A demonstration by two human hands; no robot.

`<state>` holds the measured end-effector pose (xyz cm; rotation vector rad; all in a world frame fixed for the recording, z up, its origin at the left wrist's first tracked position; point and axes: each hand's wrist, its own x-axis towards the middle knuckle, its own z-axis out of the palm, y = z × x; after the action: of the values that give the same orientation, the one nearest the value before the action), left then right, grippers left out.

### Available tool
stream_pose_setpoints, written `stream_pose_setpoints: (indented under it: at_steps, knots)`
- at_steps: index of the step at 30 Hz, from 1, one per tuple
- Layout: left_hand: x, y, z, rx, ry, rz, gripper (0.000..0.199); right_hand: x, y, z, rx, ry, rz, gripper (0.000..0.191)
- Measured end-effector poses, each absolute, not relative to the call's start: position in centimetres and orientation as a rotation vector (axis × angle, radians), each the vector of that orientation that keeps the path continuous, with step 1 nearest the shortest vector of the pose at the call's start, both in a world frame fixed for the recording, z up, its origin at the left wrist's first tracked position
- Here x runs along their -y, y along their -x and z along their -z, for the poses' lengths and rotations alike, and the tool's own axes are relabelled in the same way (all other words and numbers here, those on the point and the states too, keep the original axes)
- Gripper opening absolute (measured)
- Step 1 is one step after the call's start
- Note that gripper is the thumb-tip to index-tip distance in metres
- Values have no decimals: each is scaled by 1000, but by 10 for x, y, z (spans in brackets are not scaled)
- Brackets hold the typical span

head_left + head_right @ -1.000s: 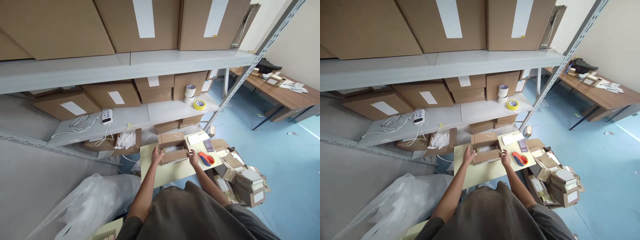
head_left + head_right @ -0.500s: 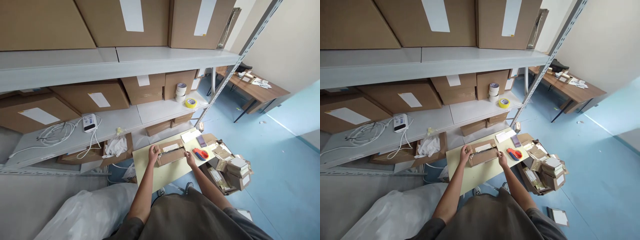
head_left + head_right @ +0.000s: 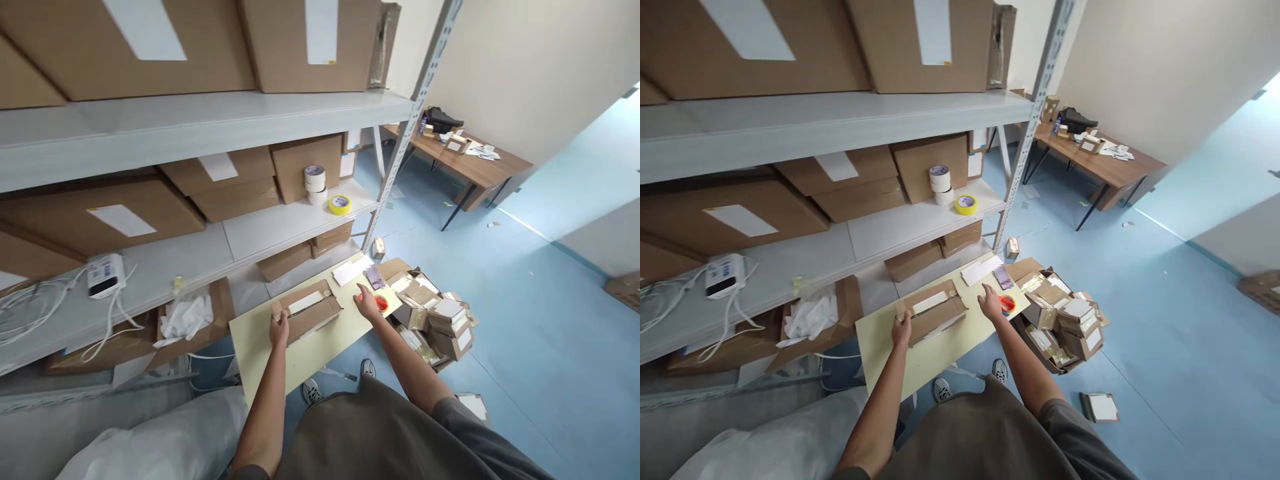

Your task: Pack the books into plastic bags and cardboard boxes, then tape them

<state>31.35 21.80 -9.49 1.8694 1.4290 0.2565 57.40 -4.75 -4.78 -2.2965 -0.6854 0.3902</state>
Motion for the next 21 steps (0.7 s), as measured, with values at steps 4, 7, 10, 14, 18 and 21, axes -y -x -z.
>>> stream_pose_setpoints:
  at_steps: [4,7,10,14,18,21]
  knots:
    - [-210,-314,97,-1589,-1728,-287,54,83,-620,51,704,2345,-401,58]
    - [-202,-317,98,-1607,-1697,-283,51,106,-648,64,731,2361,-401,61]
    - [-187,-327,96,-1644,-1700,-275,48,123,-668,80,775,2381,-454,63]
    - [-167,-347,90,-1705,-1759,-244,47,135,-675,103,830,2446,-592,63]
    - [-163,-358,86,-1755,-1789,-216,44,134,-666,124,871,2489,-722,37]
    - [-165,-360,85,-1771,-1791,-205,43,132,-658,138,913,2490,-862,29]
